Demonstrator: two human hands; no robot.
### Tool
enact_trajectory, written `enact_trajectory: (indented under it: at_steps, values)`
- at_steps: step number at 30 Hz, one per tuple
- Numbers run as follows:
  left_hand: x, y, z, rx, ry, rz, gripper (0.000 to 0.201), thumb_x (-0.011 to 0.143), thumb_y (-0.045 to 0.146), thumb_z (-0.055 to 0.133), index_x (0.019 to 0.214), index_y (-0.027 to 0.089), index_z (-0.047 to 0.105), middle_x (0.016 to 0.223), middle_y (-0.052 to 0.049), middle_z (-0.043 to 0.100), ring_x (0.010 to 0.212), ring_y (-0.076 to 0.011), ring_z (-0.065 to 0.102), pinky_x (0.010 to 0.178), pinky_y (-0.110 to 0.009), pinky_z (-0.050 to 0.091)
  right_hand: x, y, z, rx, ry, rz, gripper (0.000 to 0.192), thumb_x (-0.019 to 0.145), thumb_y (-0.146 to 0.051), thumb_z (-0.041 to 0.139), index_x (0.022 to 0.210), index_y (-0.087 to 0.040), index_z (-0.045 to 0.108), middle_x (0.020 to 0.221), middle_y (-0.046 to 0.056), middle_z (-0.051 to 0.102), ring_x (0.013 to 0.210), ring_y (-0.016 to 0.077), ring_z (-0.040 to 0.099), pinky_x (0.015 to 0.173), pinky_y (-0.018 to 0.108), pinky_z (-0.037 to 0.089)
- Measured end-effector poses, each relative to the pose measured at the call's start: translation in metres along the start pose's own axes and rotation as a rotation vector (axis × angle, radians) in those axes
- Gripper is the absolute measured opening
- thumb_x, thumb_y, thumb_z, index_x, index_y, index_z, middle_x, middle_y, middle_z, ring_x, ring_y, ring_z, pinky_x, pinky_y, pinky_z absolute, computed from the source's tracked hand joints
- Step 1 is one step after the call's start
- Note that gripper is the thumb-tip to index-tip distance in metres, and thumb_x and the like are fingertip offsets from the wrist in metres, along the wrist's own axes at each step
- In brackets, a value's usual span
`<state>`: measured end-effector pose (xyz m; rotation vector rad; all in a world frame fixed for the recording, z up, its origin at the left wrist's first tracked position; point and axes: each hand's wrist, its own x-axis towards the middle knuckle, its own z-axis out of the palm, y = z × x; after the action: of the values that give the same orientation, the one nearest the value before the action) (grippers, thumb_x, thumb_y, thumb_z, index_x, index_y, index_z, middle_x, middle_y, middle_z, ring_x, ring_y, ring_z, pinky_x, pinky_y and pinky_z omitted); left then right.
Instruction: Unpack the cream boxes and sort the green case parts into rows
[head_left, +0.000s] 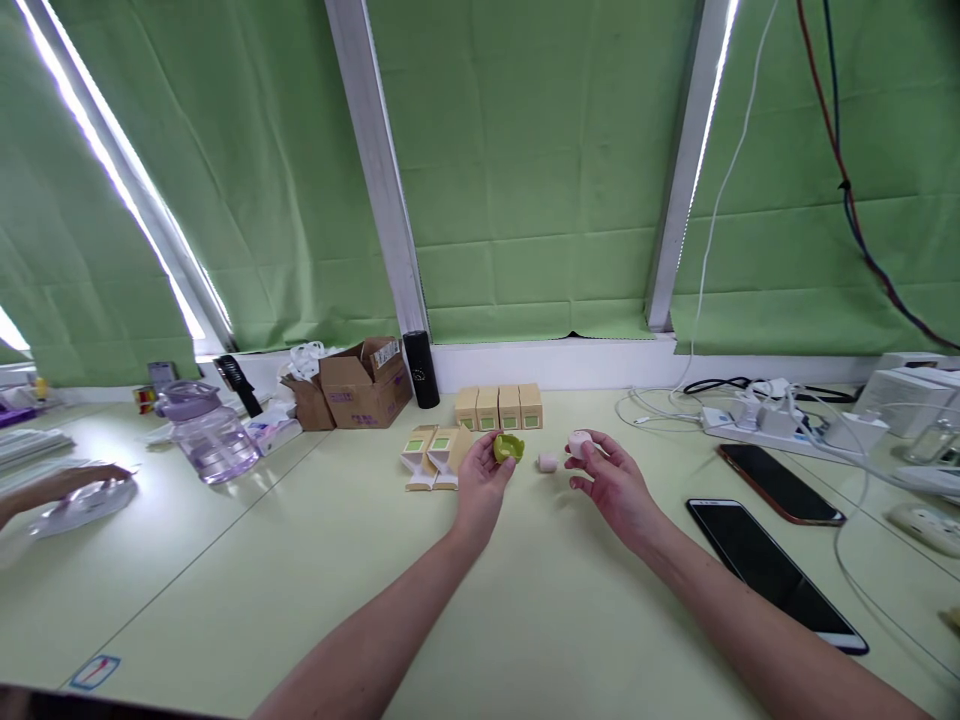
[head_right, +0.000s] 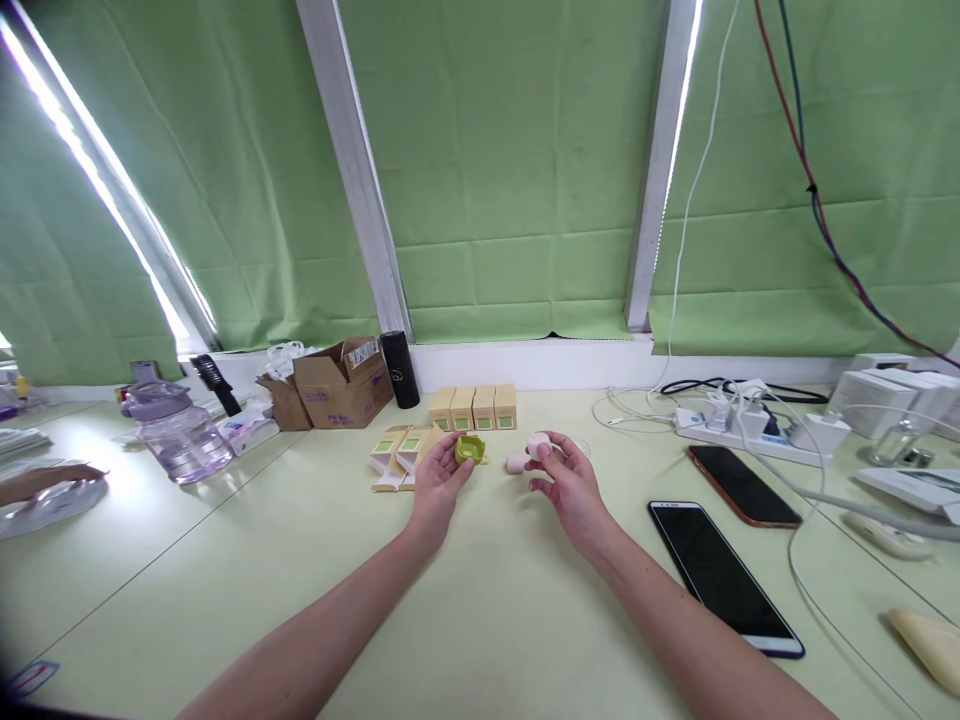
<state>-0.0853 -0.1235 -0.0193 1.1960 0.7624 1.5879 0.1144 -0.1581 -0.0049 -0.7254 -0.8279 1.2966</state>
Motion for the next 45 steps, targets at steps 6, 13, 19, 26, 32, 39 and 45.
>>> enact_trajectory:
  at_steps: [6, 13, 19, 26, 32, 39, 45]
  values:
    - [0.001, 0.001, 0.0, 0.0, 0.015, 0.017, 0.052, 0.072, 0.024, 0.088, 0.119, 0.019, 0.066, 0.124, -0.011, 0.071, 0.118, -0.0254, 0.068, 0.108, -0.042, 0.051, 0.0, -0.001, 0.0, -0.107, 0.005, -0.083, 0.053, 0.066, -0.049, 0.093, 0.108, -0.026, 0.069, 0.102, 0.002, 0.066, 0.088, 0.0184, 0.064, 0.067, 0.029, 0.056]
    - [0.0, -0.001, 0.0, -0.003, 0.013, 0.025, 0.053, 0.072, 0.025, 0.088, 0.119, 0.018, 0.066, 0.124, -0.012, 0.071, 0.117, -0.0258, 0.068, 0.107, -0.042, 0.052, 0.007, 0.008, -0.006, -0.233, -0.021, -0.154, 0.052, 0.066, -0.046, 0.091, 0.108, -0.024, 0.069, 0.097, 0.003, 0.068, 0.097, 0.022, 0.065, 0.088, 0.041, 0.059]
    - [0.002, -0.001, 0.0, 0.002, 0.028, 0.035, 0.055, 0.071, 0.027, 0.089, 0.119, 0.017, 0.065, 0.122, -0.013, 0.071, 0.116, -0.0262, 0.069, 0.104, -0.041, 0.054, 0.014, 0.013, -0.001, -0.471, 0.017, -0.225, 0.056, 0.065, -0.04, 0.087, 0.116, -0.024, 0.068, 0.1, 0.005, 0.07, 0.091, 0.0227, 0.066, 0.081, 0.039, 0.057]
    - [0.003, 0.001, -0.001, 0.013, 0.067, 0.035, 0.057, 0.071, 0.029, 0.089, 0.121, 0.018, 0.063, 0.124, -0.014, 0.071, 0.117, -0.0268, 0.068, 0.103, -0.041, 0.054, 0.031, 0.017, 0.007, -0.829, -0.055, -0.419, 0.024, 0.079, -0.025, 0.067, 0.103, -0.024, 0.068, 0.111, 0.006, 0.068, 0.083, 0.0198, 0.061, 0.076, 0.037, 0.051]
    - [0.003, 0.001, -0.002, 0.01, 0.072, 0.041, 0.057, 0.071, 0.028, 0.089, 0.121, 0.019, 0.063, 0.124, -0.013, 0.071, 0.117, -0.0266, 0.068, 0.105, -0.041, 0.053, 0.051, 0.027, 0.021, -1.343, -0.144, -0.53, 0.029, 0.086, -0.011, 0.056, 0.112, -0.023, 0.064, 0.116, 0.006, 0.07, 0.099, 0.0203, 0.062, 0.082, 0.033, 0.048]
    - [0.004, 0.002, -0.003, 0.018, 0.082, 0.044, 0.056, 0.072, 0.027, 0.088, 0.121, 0.018, 0.063, 0.124, -0.013, 0.071, 0.119, -0.0267, 0.067, 0.107, -0.042, 0.051, 0.068, 0.047, 0.034, -1.579, -0.131, -0.482, 0.029, 0.081, -0.004, 0.065, 0.102, -0.024, 0.071, 0.109, 0.005, 0.076, 0.105, 0.0253, 0.058, 0.086, 0.035, 0.035]
    - [0.005, 0.002, -0.003, -0.001, 0.078, 0.039, 0.054, 0.073, 0.025, 0.087, 0.121, 0.018, 0.064, 0.124, -0.013, 0.071, 0.118, -0.0257, 0.068, 0.109, -0.042, 0.05, 0.071, 0.055, 0.03, -1.703, -0.121, -0.432, 0.029, 0.082, -0.008, 0.064, 0.105, -0.024, 0.073, 0.108, 0.007, 0.078, 0.107, 0.0268, 0.057, 0.087, 0.037, 0.03]
